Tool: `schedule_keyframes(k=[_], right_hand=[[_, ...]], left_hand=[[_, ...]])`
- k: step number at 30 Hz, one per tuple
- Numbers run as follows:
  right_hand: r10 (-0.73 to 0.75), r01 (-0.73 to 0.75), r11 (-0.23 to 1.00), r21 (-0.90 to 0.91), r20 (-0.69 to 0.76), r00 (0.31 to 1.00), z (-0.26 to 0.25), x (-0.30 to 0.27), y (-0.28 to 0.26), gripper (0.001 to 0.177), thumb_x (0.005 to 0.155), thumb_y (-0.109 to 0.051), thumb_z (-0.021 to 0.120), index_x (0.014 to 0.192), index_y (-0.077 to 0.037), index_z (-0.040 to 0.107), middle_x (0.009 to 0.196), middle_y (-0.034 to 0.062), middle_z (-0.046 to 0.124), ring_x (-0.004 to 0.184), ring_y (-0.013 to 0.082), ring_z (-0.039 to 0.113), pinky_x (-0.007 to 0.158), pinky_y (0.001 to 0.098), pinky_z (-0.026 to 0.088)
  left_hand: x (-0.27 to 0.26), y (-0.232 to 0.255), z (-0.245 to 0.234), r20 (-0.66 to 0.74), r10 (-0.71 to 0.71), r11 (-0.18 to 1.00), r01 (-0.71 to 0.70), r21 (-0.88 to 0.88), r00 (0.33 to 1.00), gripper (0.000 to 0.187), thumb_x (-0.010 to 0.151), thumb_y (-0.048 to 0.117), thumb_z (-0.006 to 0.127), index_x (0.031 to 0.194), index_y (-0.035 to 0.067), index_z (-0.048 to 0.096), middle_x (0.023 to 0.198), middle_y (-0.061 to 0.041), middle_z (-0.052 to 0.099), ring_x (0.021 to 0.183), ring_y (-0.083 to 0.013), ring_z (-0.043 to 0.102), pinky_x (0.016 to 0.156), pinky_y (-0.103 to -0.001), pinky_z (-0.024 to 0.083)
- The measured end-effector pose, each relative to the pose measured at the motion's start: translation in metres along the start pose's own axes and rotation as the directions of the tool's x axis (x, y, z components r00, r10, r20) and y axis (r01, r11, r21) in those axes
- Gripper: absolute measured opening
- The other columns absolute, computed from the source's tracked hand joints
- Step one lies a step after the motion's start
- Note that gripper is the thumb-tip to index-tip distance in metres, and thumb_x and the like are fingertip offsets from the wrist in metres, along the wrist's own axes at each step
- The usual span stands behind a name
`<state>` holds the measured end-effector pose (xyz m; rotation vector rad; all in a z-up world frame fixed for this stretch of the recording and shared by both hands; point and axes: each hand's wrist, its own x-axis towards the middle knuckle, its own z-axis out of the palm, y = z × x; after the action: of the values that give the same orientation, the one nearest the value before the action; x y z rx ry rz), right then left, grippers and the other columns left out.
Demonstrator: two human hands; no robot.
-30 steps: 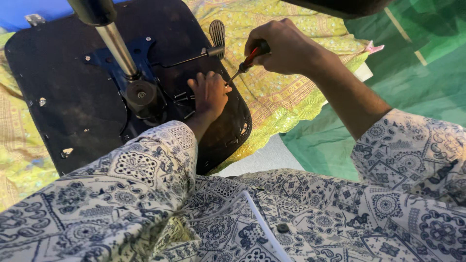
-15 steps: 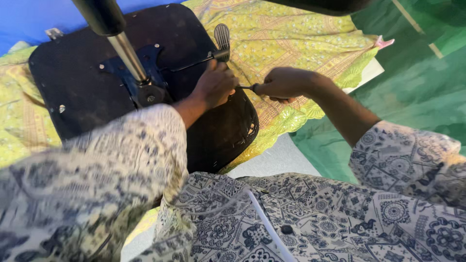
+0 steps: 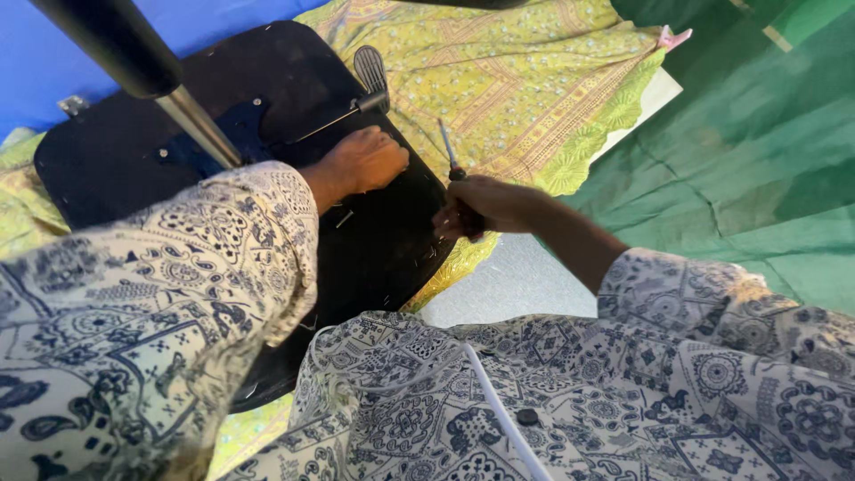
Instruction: The person uses a screwdriver to tighten screws into the base of an office chair. They repeatedly insert screws and turn the screwdriver to secure the chair base to the central column.
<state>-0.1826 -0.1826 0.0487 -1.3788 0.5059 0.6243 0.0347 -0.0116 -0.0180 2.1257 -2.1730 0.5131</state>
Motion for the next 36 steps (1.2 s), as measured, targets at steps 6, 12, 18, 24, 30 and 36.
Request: schedule_keyframes(k=[6,12,18,24,30,36], right_hand=[[-0.264,0.273,0.96,0.063,-0.13,0.956,-0.002,0.058,0.042,0.032,0.105,-0.016,0.049,0.126,0.001,0.032,0.101,0.0161,0.072,0.087,0.0213,0.075,0.077,0.0349,0.064],[-0.335,0.323,0.939,-0.121,-0.099,0.937,-0.015,0.089,0.047,0.025,0.104,-0.014,0.045,0.108,0.007,0.058,0.088,0.0153,0.073,0.076,0.0232,0.073,0.069,0.0347,0.062],[-0.205,0.168,0.955,-0.244,-0.135,0.969,-0.018,0.103,0.042,0.025,0.101,-0.011,0.046,0.097,0.008,0.06,0.08,0.0142,0.071,0.067,0.0226,0.07,0.062,0.0358,0.058],[-0.195,0.16,0.948,-0.276,-0.108,0.975,-0.021,0.105,0.04,0.024,0.099,-0.009,0.049,0.096,0.01,0.062,0.079,0.0132,0.072,0.067,0.0214,0.07,0.062,0.0343,0.058],[-0.194,0.124,0.938,-0.324,-0.196,0.961,-0.003,0.093,0.034,0.021,0.099,-0.011,0.047,0.097,0.006,0.06,0.08,0.0129,0.071,0.067,0.0212,0.069,0.06,0.035,0.056],[-0.207,0.103,0.923,-0.371,-0.253,0.945,0.003,0.094,0.032,0.02,0.102,-0.013,0.049,0.101,0.006,0.053,0.08,0.0125,0.072,0.067,0.0215,0.07,0.062,0.0351,0.058]], left_hand=[[0.018,0.015,0.014,0.356,-0.397,0.842,0.49,-0.226,0.846,0.02,0.087,0.022,0.065,0.085,0.008,0.079,0.088,-0.017,0.074,0.086,-0.0376,0.073,0.072,-0.048,0.059],[0.021,0.027,0.002,0.341,-0.459,0.854,0.513,-0.085,0.82,0.015,0.086,0.017,0.067,0.088,0.006,0.078,0.095,-0.022,0.074,0.088,-0.0376,0.075,0.076,-0.046,0.06],[0.029,0.014,-0.03,0.47,-0.16,0.982,0.187,-0.01,0.868,0.018,0.083,0.016,0.069,0.091,0.004,0.079,0.102,-0.019,0.075,0.094,-0.0358,0.075,0.085,-0.044,0.059],[0.031,0.015,-0.029,0.514,-0.37,0.846,0.509,-0.159,0.774,0.026,0.094,0.03,0.063,0.1,0.009,0.077,0.105,-0.02,0.074,0.101,-0.0404,0.071,0.088,-0.048,0.058],[0.03,0.037,-0.026,0.462,-0.556,0.728,0.673,-0.13,0.691,0.026,0.092,0.022,0.061,0.104,0.006,0.078,0.114,-0.025,0.072,0.108,-0.0421,0.07,0.093,-0.048,0.057],[0.033,0.036,-0.02,0.519,-0.616,0.583,0.786,-0.206,0.593,0.034,0.093,0.029,0.06,0.113,0.004,0.074,0.127,-0.026,0.065,0.115,-0.0427,0.065,0.095,-0.05,0.055]])
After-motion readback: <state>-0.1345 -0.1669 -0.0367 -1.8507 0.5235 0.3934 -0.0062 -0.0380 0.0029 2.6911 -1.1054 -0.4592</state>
